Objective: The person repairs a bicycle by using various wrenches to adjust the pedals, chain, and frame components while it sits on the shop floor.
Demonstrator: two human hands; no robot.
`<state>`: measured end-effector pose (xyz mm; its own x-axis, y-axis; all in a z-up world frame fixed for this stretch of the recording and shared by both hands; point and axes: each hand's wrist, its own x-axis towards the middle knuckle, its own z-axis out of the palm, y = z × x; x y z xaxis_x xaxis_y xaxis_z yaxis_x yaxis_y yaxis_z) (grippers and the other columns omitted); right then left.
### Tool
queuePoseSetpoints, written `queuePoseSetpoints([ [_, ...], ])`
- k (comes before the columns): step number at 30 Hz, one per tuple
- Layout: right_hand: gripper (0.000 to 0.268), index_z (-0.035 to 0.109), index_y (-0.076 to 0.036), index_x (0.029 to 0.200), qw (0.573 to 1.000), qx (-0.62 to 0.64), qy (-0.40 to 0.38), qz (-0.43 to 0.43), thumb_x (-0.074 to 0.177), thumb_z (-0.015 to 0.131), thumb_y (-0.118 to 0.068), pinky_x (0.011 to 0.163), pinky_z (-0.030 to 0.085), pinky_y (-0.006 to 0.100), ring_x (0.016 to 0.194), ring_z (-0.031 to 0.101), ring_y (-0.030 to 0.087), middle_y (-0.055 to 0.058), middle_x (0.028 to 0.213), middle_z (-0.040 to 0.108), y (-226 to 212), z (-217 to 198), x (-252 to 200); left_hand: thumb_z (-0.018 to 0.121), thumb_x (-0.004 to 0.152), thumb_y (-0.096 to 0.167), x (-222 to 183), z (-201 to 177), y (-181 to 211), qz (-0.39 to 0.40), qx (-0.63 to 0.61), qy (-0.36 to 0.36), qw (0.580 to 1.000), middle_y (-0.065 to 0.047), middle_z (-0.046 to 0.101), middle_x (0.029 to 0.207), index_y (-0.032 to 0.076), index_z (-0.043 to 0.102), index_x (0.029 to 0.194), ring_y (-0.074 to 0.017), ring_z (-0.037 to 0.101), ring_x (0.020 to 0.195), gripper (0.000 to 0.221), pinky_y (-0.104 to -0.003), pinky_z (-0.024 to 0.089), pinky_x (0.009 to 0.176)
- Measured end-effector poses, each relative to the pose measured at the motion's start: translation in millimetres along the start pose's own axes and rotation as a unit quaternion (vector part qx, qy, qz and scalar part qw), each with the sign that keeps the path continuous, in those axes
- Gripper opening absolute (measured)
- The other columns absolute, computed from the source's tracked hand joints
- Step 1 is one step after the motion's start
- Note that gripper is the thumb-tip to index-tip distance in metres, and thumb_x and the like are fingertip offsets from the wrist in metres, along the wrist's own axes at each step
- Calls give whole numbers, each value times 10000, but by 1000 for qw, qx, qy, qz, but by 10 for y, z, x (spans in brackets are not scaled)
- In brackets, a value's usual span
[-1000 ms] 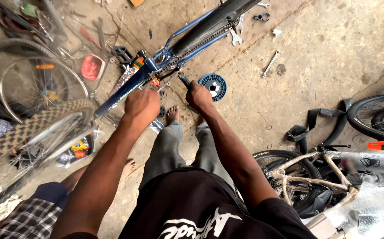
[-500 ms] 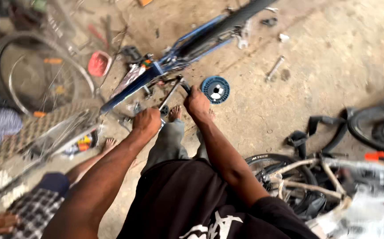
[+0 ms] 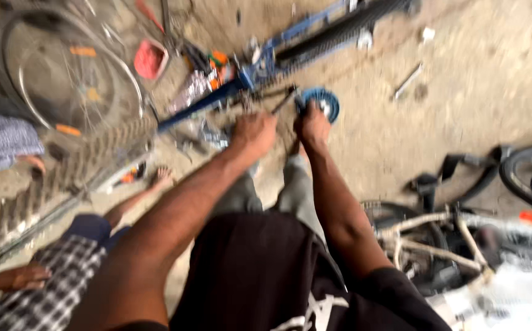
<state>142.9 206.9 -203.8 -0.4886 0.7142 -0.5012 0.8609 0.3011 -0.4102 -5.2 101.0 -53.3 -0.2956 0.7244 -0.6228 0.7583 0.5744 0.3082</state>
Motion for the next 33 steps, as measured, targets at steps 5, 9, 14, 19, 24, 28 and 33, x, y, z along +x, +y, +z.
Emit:
queuePoseSetpoints([
  [5, 186, 579, -89, 1038, 1000, 15, 7, 12, 910, 595, -223, 706, 504, 612, 851, 674, 479, 235, 925, 710, -105, -146, -154, 500, 887, -25, -211, -66, 47, -49, -11, -77, 996, -261, 737, 873, -59, 723, 911, -348, 779, 731, 226, -461, 628, 572],
  [9, 181, 572, -88, 1065, 1000, 20, 5, -4, 951, 587, -229, 749, 505, 609, 879, 667, 483, 241, 943, 701, -126, -110, -50, 568, 845, 41, -116, 98, -18, -27, 7, -22, 999, -281, 736, 905, -15, 739, 881, -399, 750, 812, 183, -499, 595, 666],
  [14, 247, 563, -69, 1045, 999, 40, 8, -28, 856, 617, -219, 742, 516, 593, 865, 662, 485, 233, 947, 697, -11, -110, -12, 544, 893, 36, -154, 647, -360, -18, -9, 23, 1000, -287, 733, 929, -19, 708, 946, -413, 752, 822, 181, -505, 604, 678],
  [19, 190, 554, -76, 1070, 999, 35, 20, -16, 913, 584, -178, 715, 509, 604, 857, 667, 474, 220, 971, 694, 136, 17, 187, 524, 977, 202, 174, 1064, -667, -55, -43, -11, 998, -266, 732, 913, 22, 681, 1051, -453, 723, 850, 250, -548, 581, 743],
  [24, 245, 562, -107, 1101, 999, 33, -3, 20, 879, 627, -186, 715, 508, 602, 857, 662, 479, 202, 988, 697, 324, 170, 427, 524, 914, 168, 533, 1428, -869, -67, -76, -9, 995, -250, 731, 920, 133, 626, 1314, -468, 701, 817, 415, -565, 553, 735],
  [28, 283, 548, -95, 1059, 999, 37, -31, 25, 827, 682, -187, 713, 517, 587, 856, 665, 477, 195, 1026, 695, 483, 436, 771, 547, 870, 175, 1415, 2284, -1300, -61, -104, -25, 992, -247, 726, 933, 175, 594, 1387, -471, 689, 813, 519, -566, 541, 719],
  [33, 330, 546, -93, 1122, 995, 59, -76, 17, 861, 692, -231, 754, 530, 569, 868, 678, 465, 211, 1024, 690, 757, 1409, 1035, 559, 911, 209, 2234, 3724, -2353, -67, -100, -25, 992, -247, 721, 925, 120, 623, 1259, -459, 691, 824, 365, -547, 548, 734],
])
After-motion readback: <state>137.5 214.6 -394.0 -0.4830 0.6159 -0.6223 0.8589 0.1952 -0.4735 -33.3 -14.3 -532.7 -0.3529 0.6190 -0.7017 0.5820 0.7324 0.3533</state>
